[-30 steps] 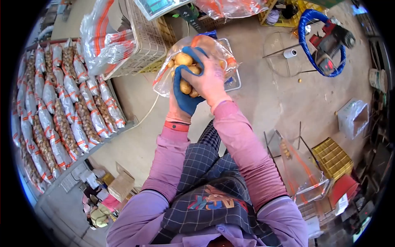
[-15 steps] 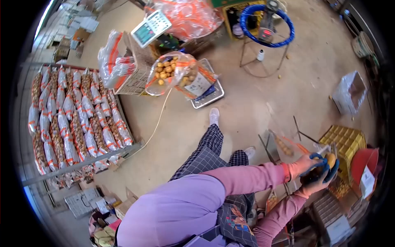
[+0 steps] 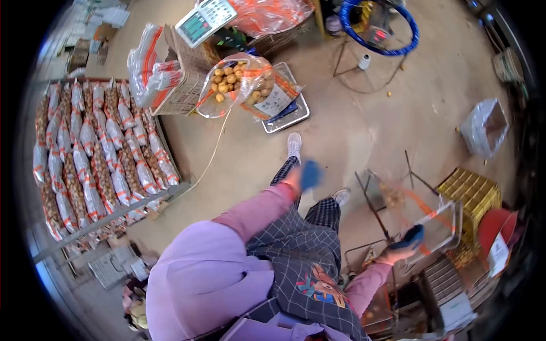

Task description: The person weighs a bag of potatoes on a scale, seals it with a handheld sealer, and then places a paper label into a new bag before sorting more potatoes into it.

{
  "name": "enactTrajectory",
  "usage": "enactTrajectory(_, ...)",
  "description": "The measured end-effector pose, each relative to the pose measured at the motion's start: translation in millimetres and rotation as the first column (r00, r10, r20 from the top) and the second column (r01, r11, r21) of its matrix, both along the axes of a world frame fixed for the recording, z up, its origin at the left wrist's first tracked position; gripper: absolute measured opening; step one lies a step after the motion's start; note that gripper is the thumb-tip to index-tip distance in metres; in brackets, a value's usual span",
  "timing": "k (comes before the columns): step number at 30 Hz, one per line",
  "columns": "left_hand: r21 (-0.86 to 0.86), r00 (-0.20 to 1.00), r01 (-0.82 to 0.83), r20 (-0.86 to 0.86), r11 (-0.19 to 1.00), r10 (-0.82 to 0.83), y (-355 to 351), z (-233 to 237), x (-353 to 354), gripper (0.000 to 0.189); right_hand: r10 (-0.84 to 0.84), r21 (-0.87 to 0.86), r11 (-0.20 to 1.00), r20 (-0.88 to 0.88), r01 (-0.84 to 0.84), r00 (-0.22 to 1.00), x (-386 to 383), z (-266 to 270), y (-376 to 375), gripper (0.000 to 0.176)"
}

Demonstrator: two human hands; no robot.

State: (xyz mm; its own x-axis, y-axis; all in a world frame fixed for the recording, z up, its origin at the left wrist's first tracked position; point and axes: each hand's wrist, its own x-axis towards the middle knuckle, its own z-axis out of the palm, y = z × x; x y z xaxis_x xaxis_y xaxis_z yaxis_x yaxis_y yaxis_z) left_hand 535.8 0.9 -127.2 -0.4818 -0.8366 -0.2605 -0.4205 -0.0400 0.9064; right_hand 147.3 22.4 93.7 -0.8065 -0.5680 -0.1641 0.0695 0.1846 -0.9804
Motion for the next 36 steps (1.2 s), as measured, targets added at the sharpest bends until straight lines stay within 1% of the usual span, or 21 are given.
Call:
enactTrajectory(1, 0.467, 0.607, -0.629, -0.205, 0.622, 0.768, -18, 43, 47, 0.02, 0.131, 0.126, 0.984, -0.034, -0.125, 0.991, 27, -2, -18, 0.04)
enactTrajectory(2, 0.829, -0.215, -0.535, 0.054, -0.164, 0.975, -35, 90, 101, 0.038, 0.263, 0.258, 0.935, -0.054, -0.241, 0.963, 59, -1, -36, 0.038)
enactTrajectory(3, 0.818, -0.163, -0.573, -0.061, -0.044, 0.985, -24, 74, 176, 0.047, 0.292, 0.165, 0.937, 0.109, -0.307, 0.95, 102, 9, -63, 0.035)
enactTrajectory(4, 0.834, -0.157, -0.193, -0.547, 0.517, 0.823, 14, 6, 278, 0.044, 0.324, 0.071, 0.932, 0.271, -0.355, 0.906, 153, 22, -96, 0.033)
enactTrajectory(5, 0.83, -0.359, -0.558, -0.253, 0.011, 0.898, -21, 43, 286, 0.047, 0.52, 0.081, 0.835, 0.211, -0.545, 0.828, 202, 38, -126, 0.032)
enactTrajectory(6, 0.478, -0.547, -0.704, 0.108, -0.526, 0.83, -61, 90, 291, 0.053, 0.691, 0.103, 0.7, 0.156, -0.707, 0.706, 251, 55, -156, 0.032)
enactTrajectory(8, 0.491, -0.476, -0.769, -0.014, -0.408, 0.879, -97, 117, 322, 0.059, 0.897, -0.115, 0.375, 0.294, -0.92, 0.329, 346, 78, -213, 0.034)
enactTrajectory(12, 0.695, -0.287, -0.704, -0.089, -0.147, 0.954, -128, 104, 366, 0.047, 0.829, -0.246, 0.053, 0.552, -0.968, -0.095, 534, 32, -301, 0.033)
enactTrajectory(14, 0.349, 0.085, -0.936, 0.092, 0.048, 0.992, -138, 151, 362, 0.03, 0.886, 0.152, -0.368, 0.356, -0.917, -0.297, 596, -30, -342, 0.038)
enactTrajectory(15, 0.282, 0.266, -0.929, 0.064, 0.239, 0.962, -155, 211, 352, 0.034, 0.91, 0.383, -0.415, 0.164, -0.825, -0.381, 608, -51, -363, 0.045)
enactTrajectory(17, 0.096, 0.444, -0.896, 0.244, 0.435, 0.862, -148, 261, 357, 0.034, 0.986, 0.598, -0.037, -0.111, -0.801, -0.128, 618, -75, -398, 0.05)
enactTrajectory(18, -0.066, 0.547, -0.772, 0.439, 0.633, 0.713, -146, 275, 360, 0.035, 0.989, 0.529, -0.061, 0.148, -0.846, 0.021, 618, -60, -421, 0.049)
enactTrajectory(19, -0.051, 0.542, -0.783, 0.433, 0.62, 0.72, -151, 284, 361, 0.035, 0.993, 0.441, 0.043, 0.081, -0.897, 0.087, 617, -47, -435, 0.049)
enactTrajectory(21, -0.121, 0.124, -0.985, 0.0, 0.123, 0.992, -169, 295, 357, 0.04, 0.998, 0.406, -0.01, 0.062, -0.914, 0.016, 617, -46, -446, 0.048)
enactTrajectory(22, -0.109, 0.123, -0.986, 0.004, 0.123, 0.992, -181, 305, 356, 0.04, 0.998, 0.41, -0.058, 0.033, -0.91, -0.049, 618, -54, -447, 0.048)
enactTrajectory(24, 0.498, 0.185, -0.767, -0.433, 0.405, 0.882, -210, 317, 348, 0.043, 0.904, 0.421, -0.397, 0.334, -0.815, -0.267, 623, -97, -444, 0.047)
enactTrajectory(26, 0.871, -0.245, -0.467, -0.295, 0.154, 0.923, -238, 247, 323, 0.042, 0.93, 0.456, -0.334, 0.299, -0.825, -0.212, 638, -74, -432, 0.049)
enactTrajectory(28, 0.893, -0.356, -0.364, 0.129, -0.265, 0.925, -279, 217, 329, 0.044, 0.975, 0.335, -0.182, 0.187, -0.925, -0.124, 647, -122, -423, 0.051)
enactTrajectory(30, 0.948, -0.369, -0.266, 0.069, -0.177, 0.927, -279, 143, 343, 0.046, 0.974, 0.511, -0.127, -0.099, -0.85, -0.205, 665, -134, -408, 0.054)
enactTrajectory(34, 0.922, -0.192, -0.364, -0.214, 0.133, 0.958, -285, 125, 362, 0.046, 0.95, 0.535, -0.279, 0.275, -0.797, -0.147, 667, -89, -394, 0.056)
enactTrajectory(36, 0.998, -0.251, -0.036, -0.062, 0.055, 0.966, -274, 118, 369, 0.048, 0.971, 0.554, 0.058, -0.223, -0.83, -0.081, 665, -116, -363, 0.044)
